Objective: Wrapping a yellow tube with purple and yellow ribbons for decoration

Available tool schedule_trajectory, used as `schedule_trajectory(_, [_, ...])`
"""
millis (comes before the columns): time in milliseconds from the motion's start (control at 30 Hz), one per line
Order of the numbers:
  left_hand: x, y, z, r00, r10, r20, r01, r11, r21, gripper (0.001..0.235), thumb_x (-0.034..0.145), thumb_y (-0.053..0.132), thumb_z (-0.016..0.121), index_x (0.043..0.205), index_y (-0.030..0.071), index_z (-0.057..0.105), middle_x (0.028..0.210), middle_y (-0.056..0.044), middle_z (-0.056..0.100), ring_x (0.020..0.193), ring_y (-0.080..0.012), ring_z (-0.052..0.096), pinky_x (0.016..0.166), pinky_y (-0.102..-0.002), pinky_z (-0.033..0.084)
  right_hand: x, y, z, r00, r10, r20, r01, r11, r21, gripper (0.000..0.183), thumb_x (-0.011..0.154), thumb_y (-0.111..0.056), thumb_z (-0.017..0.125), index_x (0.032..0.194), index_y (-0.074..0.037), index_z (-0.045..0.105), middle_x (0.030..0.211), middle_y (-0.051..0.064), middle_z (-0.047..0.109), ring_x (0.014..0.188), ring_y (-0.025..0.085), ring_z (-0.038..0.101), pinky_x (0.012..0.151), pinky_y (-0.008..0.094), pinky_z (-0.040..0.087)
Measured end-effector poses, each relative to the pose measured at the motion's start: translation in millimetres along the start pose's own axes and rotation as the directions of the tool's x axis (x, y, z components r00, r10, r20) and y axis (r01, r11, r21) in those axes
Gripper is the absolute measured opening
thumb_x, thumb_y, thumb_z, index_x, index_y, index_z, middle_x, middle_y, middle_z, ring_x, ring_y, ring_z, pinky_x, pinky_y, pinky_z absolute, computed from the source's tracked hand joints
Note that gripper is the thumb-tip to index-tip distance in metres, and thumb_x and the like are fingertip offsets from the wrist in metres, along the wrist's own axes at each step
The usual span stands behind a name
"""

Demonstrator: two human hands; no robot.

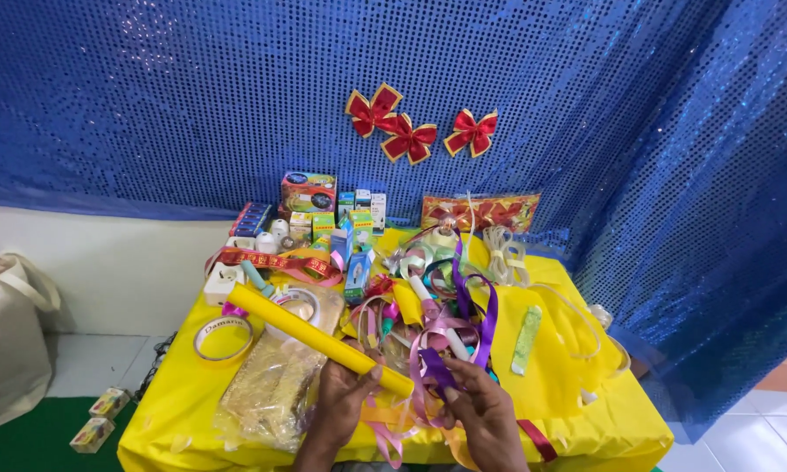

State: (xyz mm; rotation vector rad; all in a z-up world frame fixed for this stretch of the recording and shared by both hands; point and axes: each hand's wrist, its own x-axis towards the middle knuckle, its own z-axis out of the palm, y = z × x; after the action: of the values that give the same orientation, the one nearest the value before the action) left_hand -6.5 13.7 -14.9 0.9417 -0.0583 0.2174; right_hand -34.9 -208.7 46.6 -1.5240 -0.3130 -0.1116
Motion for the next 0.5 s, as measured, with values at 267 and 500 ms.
schedule_trajectory(267, [0,0,0,0.999,0.045,0.013,-0.045,0.999,-0.005,0.034,0.084,-0.002,0.078,0.109,0.010,0.057,0.101,-0.015,0.076,0.107,-0.0301,0.073,0.076,-0.044,0.065,1,10,0,0.987,0.072,-0.143,-0.059,0.994,0.092,0.028,0.093,0.009,0.061,0.115,0.000,0.074,0.094,0.017,0.077,0.062,0.020,0.063,0.055,0.031,0.052])
schedule_trajectory(500, [-3,4,2,0.993,0.086,0.080,-0.086,0.996,-0.003,0.032,0.083,0.000,0.081,0.106,0.010,0.061,0.100,-0.015,0.075,0.099,-0.0258,0.072,0.067,-0.036,0.058,0,-5,14,0.990,0.120,-0.076,-0.133,0.971,-0.197,0.026,0.093,-0.007,0.065,0.114,-0.006,0.080,0.110,0.009,0.080,0.090,0.021,0.077,0.081,0.033,0.067])
